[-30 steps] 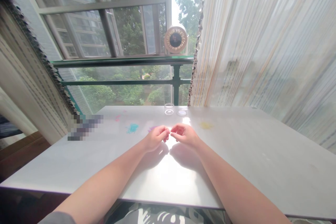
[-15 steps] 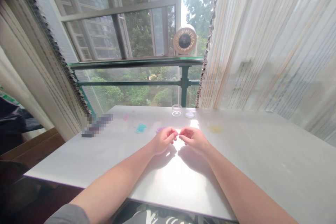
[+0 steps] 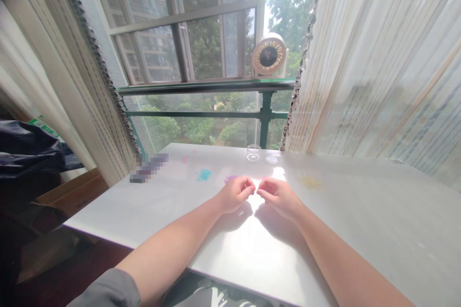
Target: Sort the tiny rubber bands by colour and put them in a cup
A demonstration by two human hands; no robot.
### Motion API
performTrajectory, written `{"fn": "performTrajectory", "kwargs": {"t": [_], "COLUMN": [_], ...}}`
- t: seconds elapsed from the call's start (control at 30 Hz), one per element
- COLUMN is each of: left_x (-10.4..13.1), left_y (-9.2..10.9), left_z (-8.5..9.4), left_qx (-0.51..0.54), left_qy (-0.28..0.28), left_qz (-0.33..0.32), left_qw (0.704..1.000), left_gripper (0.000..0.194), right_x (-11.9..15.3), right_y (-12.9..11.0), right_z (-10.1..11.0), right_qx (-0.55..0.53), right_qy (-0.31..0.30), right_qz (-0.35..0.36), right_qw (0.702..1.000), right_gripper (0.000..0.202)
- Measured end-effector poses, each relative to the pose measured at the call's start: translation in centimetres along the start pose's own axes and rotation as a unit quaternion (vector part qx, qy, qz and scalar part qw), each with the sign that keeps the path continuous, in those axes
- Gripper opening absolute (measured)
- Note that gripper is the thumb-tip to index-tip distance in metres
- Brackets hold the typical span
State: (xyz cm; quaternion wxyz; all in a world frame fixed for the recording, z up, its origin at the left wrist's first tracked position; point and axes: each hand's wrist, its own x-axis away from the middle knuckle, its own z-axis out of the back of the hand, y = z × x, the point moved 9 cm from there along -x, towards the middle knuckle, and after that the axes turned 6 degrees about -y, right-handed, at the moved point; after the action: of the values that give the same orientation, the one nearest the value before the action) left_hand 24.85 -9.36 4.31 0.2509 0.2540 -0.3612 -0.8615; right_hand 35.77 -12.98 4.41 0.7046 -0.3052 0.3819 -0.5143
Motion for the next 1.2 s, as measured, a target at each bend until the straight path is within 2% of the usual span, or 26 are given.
{"fn": "performTrajectory", "kwargs": {"t": [0.3,0.5,0.87,1.2], "left_x": [-0.11,-0.09,0.14,0.23], "left_y": [-0.34,0.07,0.05,0.19], "left_z": [-0.21,-0.21,-0.77,-1.04], "left_qx": [-0.015,-0.014,-0.001,0.007], "left_qy": [-0.003,-0.005,-0.012,-0.029], "left_qz": [0.000,-0.005,-0.015,-0.027], "left_qw": [1.000,1.000,1.000,0.999], "left_gripper": [0.021,0.017,0.019,0.014], "right_x": [0.06,-0.09,0.00,0.05], "right_y": [-0.12,0.56,0.34,0.32], "right_z": [0.14,-0.05,-0.26,-0.42], "right_qx": [0.062,0.052,0.096,0.102], "right_qy": [-0.020,-0.030,0.003,-0.003], "right_qz": [0.019,0.019,0.040,0.040], "right_qw": [0.998,0.998,0.995,0.994], "right_gripper": [0.021,0.014,0.017,0.014]}}
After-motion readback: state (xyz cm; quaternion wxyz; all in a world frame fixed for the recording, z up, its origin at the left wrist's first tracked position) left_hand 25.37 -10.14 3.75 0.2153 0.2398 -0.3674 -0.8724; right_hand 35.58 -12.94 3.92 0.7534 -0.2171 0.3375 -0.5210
